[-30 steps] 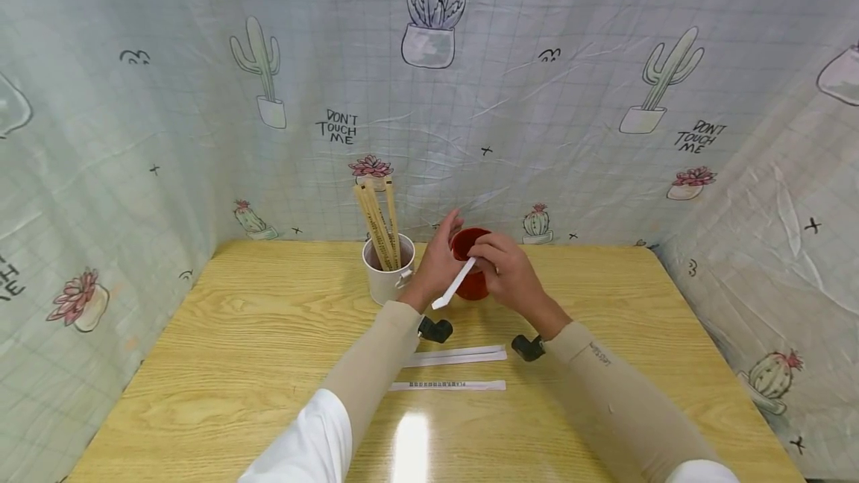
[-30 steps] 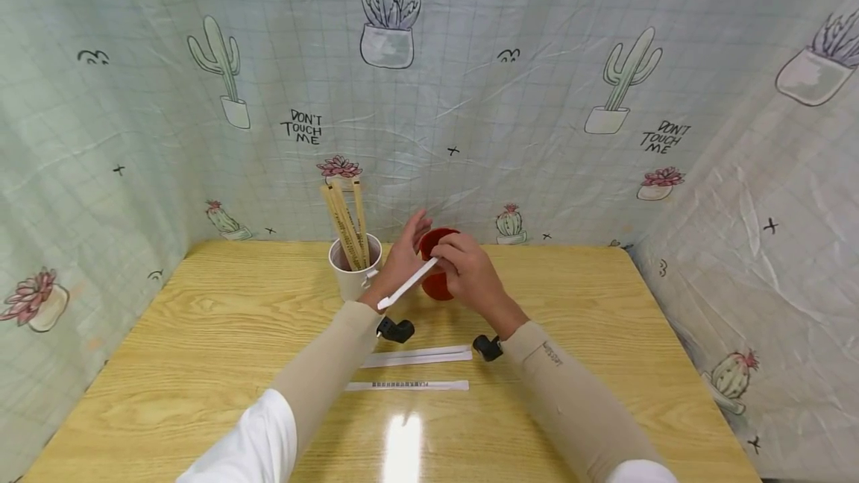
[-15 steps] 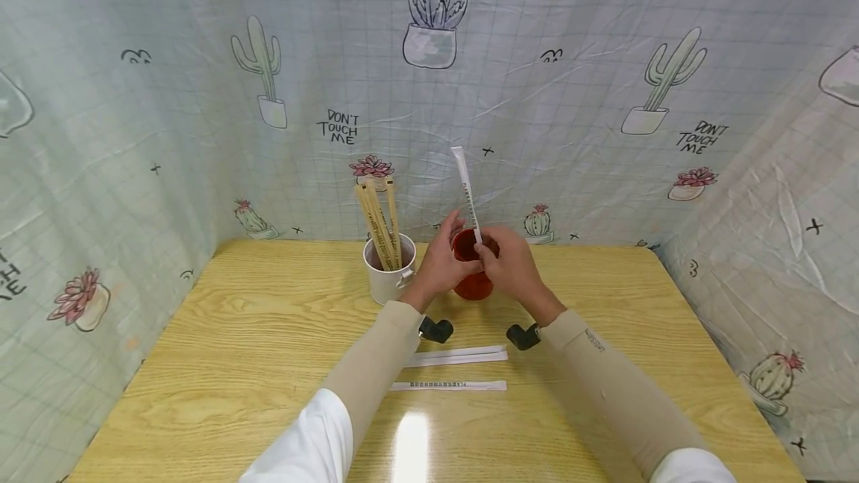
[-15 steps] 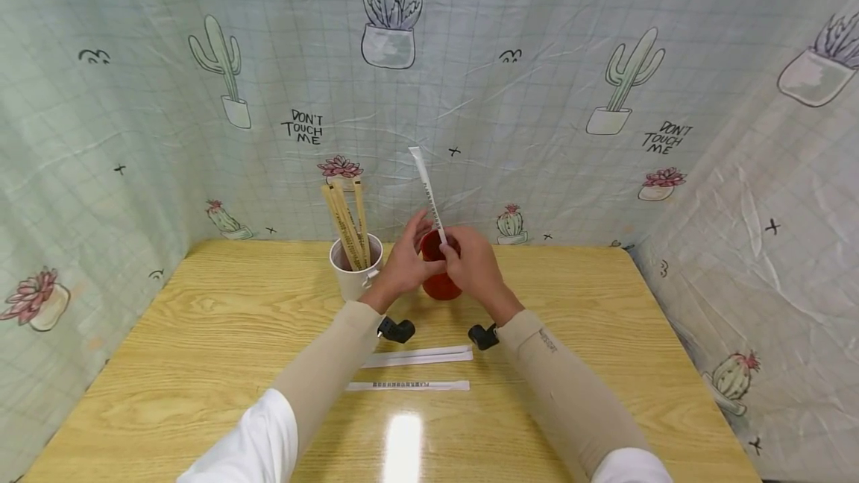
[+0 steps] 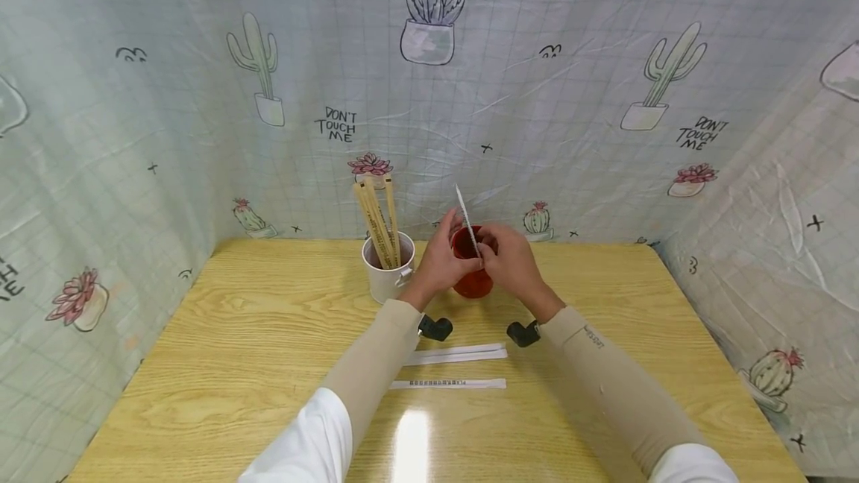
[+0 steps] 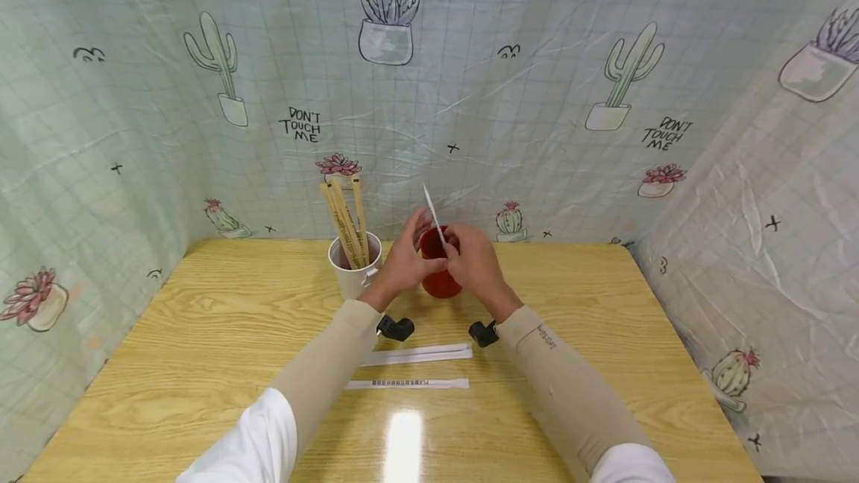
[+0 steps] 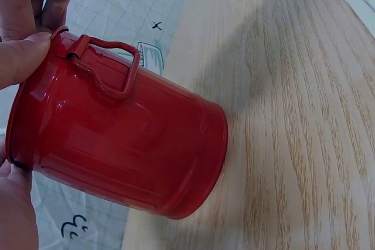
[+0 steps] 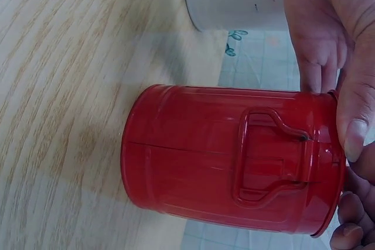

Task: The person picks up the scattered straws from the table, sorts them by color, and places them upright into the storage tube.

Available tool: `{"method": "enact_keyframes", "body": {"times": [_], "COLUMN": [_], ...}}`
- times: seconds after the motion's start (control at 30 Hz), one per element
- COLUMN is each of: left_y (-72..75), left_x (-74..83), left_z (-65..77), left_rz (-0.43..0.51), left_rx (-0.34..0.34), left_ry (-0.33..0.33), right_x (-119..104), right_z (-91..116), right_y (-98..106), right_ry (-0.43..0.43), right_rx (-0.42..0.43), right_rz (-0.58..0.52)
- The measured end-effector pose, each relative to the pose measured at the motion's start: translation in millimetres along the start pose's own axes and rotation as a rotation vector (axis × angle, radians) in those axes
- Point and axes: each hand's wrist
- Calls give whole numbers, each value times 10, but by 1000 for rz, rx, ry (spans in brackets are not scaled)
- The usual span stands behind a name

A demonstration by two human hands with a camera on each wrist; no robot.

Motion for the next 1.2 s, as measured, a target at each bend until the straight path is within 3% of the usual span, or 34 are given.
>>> {"method": "enact_keyframes", "body": {"times": [0.1, 0.37, 0.53, 0.77, 1.0, 1.2], "left_y": [-4, 8, 19, 36, 22, 6], "left_x": [-12, 13, 46, 31, -10, -18], "left_z": [-11, -32, -51, -79, -76, -54], "left_rz": [10, -20, -34, -21, -33, -36], "left_rx": [-3, 6, 8, 14, 8, -4], "left_ry": [-12, -8, 5, -2, 14, 25], "right_x": [-10, -16, 21, 155, 211, 210], "right_z": [29, 282, 533, 833, 931, 958], "right_y": [27, 117, 151, 13, -167, -246], "right_ry": [25, 227, 234, 205, 147, 175], "right_rx": [10, 9, -22, -278, -531, -635], "right_rz": [-3, -14, -10, -53, 7, 61]}}
Point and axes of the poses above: each hand's wrist, its own z-axis away from the middle knuckle, its own y-axis out of the back of the hand, x = y × z, and after that the axes turned 10 degrees about -z, right-handed
